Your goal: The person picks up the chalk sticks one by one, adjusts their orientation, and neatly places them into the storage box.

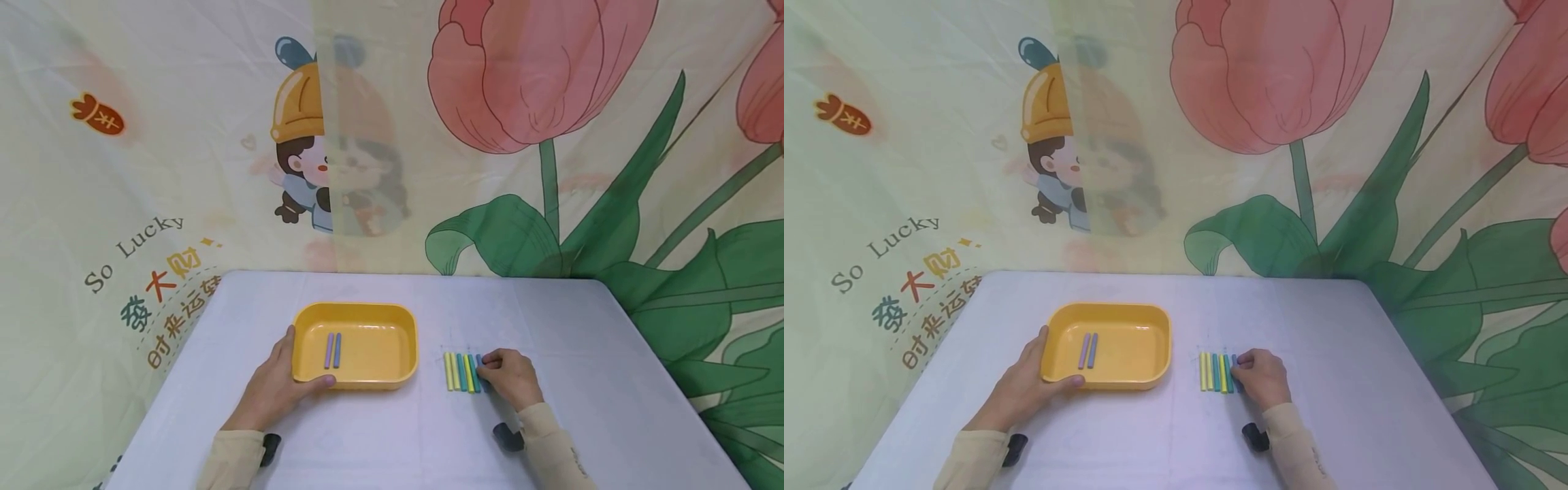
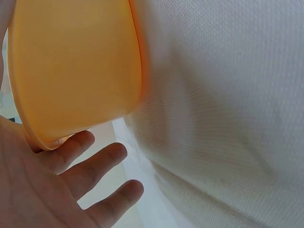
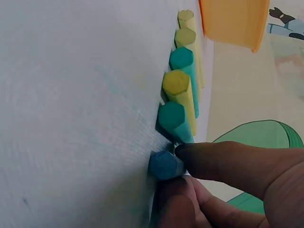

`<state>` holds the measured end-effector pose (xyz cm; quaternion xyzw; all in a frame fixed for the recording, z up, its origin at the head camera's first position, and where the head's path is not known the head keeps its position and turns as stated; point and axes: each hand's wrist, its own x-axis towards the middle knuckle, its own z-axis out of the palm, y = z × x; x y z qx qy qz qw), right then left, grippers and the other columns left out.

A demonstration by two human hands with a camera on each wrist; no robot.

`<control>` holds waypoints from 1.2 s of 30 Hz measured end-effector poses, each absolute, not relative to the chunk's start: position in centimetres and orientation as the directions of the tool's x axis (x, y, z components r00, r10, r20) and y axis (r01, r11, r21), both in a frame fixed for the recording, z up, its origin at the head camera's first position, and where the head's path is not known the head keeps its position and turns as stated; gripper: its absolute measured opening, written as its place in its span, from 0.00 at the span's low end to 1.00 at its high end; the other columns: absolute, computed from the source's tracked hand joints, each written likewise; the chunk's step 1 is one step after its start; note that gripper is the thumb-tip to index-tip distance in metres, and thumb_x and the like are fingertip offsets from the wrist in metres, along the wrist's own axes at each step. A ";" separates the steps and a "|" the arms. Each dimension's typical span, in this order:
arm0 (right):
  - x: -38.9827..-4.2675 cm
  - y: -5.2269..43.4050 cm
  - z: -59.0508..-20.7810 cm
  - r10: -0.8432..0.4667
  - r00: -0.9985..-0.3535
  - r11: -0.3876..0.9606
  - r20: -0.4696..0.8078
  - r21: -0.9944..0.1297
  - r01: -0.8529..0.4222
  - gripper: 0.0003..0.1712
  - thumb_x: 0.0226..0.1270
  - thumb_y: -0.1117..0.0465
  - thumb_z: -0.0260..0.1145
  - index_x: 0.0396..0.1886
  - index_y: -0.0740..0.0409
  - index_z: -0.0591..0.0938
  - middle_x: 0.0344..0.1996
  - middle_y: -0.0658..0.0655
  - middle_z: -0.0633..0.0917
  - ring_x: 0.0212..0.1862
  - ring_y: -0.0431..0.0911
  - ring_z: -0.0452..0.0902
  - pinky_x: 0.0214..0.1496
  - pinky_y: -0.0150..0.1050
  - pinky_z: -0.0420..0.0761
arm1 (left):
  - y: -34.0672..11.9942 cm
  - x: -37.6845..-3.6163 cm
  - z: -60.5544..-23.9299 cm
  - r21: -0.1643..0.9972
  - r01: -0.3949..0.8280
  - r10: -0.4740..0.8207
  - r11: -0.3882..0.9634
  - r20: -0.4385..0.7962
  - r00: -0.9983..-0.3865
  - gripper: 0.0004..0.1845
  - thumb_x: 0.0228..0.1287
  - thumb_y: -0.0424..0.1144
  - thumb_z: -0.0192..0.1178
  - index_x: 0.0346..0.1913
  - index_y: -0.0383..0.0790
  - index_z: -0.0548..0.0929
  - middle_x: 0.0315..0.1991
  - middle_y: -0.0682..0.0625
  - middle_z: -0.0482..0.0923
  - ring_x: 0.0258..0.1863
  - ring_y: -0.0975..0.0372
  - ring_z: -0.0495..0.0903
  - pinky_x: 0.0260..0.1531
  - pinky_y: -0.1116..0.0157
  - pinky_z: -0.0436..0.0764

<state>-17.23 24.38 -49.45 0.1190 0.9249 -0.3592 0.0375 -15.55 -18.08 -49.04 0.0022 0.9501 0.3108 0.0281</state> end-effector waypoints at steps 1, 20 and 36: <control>-17.2 24.3 -49.5 0.195 -0.970 0.716 -0.148 -0.654 0.244 0.13 0.61 0.63 0.74 0.42 0.67 0.87 0.31 0.54 0.86 0.33 0.46 0.79 0.33 0.40 0.81 | -18.1 -15.5 -49.0 0.592 -0.013 0.022 0.806 -0.052 -0.998 0.77 0.44 0.79 0.66 0.82 0.39 0.33 0.80 0.34 0.47 0.72 0.35 0.60 0.68 0.39 0.65; -17.0 25.3 -50.4 0.247 -0.951 0.587 -0.187 -0.752 0.301 0.20 0.58 0.60 0.73 0.47 0.69 0.86 0.34 0.57 0.87 0.32 0.44 0.82 0.34 0.38 0.84 | -18.1 -15.5 -49.2 0.610 -0.044 0.005 0.791 -0.077 -0.997 0.78 0.42 0.80 0.66 0.82 0.42 0.32 0.80 0.36 0.46 0.73 0.36 0.58 0.69 0.39 0.63; -17.3 23.7 -50.0 0.243 -0.946 0.477 -0.213 -0.823 0.308 0.21 0.62 0.59 0.73 0.51 0.67 0.85 0.39 0.60 0.87 0.36 0.45 0.83 0.37 0.38 0.86 | -18.2 -15.4 -49.1 0.607 -0.029 0.011 0.794 -0.063 -0.998 0.77 0.43 0.80 0.66 0.82 0.42 0.32 0.80 0.36 0.46 0.73 0.36 0.60 0.68 0.38 0.64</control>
